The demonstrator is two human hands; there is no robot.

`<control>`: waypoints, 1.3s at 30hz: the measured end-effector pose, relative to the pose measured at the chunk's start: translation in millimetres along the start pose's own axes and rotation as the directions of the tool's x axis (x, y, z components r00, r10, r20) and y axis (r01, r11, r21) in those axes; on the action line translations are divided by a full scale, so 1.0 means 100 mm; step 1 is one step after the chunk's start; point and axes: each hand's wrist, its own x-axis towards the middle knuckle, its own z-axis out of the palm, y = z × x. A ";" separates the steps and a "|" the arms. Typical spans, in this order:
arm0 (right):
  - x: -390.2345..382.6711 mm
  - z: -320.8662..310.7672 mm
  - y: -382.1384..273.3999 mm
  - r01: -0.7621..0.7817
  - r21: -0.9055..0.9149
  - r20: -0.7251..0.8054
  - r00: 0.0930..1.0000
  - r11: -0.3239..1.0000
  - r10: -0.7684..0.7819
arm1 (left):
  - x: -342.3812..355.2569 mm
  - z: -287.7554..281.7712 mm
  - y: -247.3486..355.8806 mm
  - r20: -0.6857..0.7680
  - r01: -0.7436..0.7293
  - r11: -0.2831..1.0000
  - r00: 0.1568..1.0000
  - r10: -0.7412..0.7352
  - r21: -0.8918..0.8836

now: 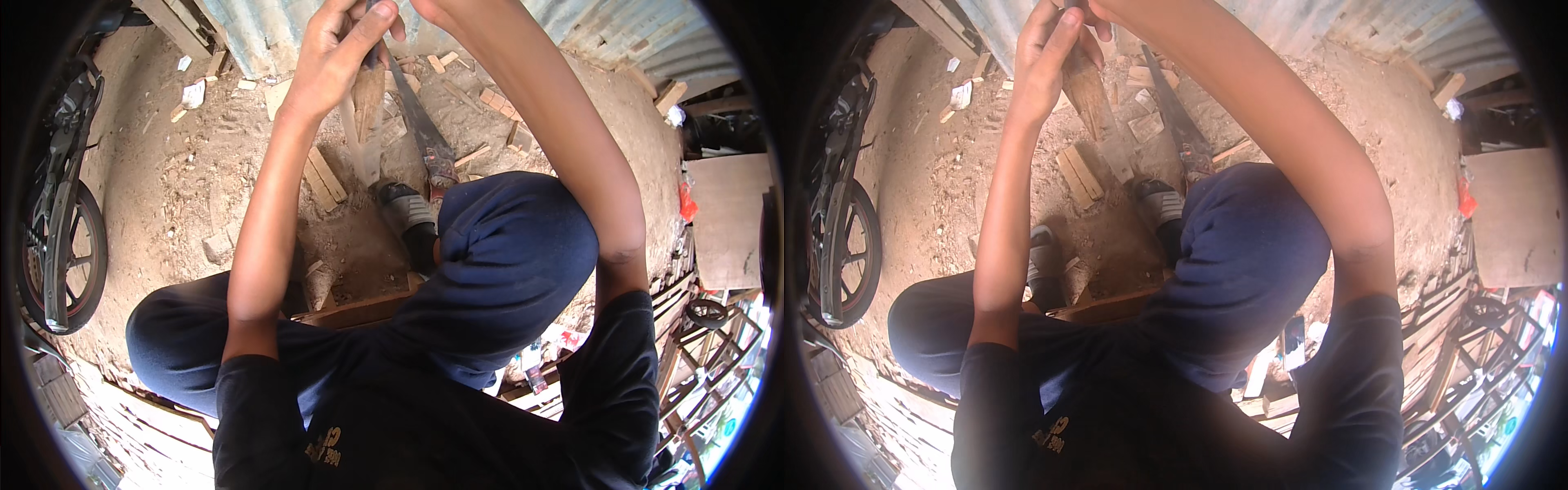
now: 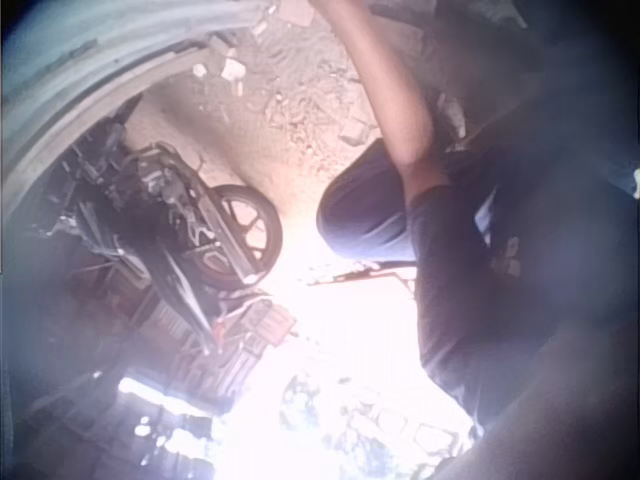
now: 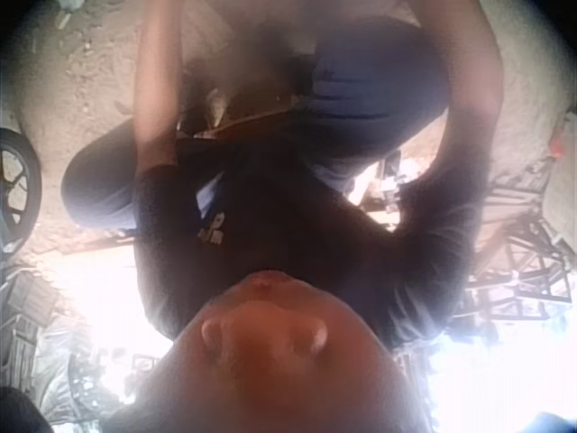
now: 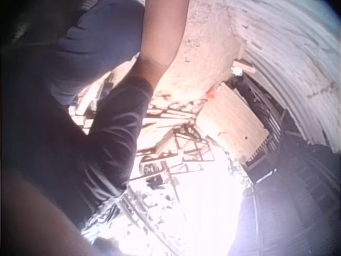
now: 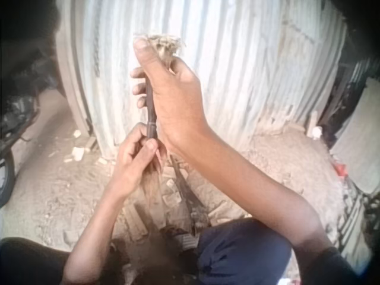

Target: The person sits on the ground and uses a chisel and wooden mallet to carve a small piece of wood. They repeatedly strike the chisel to remove wood shavings and occasionally inspect the carved piece.

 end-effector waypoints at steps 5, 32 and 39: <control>0.09 -0.14 0.16 0.040 0.122 0.278 0.958 0.992 -0.072 | 0.04 0.03 0.00 -0.005 -0.051 0.998 0.999 0.051 0.022; 0.22 -0.13 0.31 0.108 0.102 0.366 0.920 0.989 -0.139 | -0.01 -0.02 -0.08 0.020 0.007 0.994 1.000 -0.010 0.108; 0.22 -0.14 0.27 0.086 0.088 0.352 0.929 0.992 -0.111 | -0.01 0.02 0.01 0.014 0.018 0.994 1.000 -0.019 0.111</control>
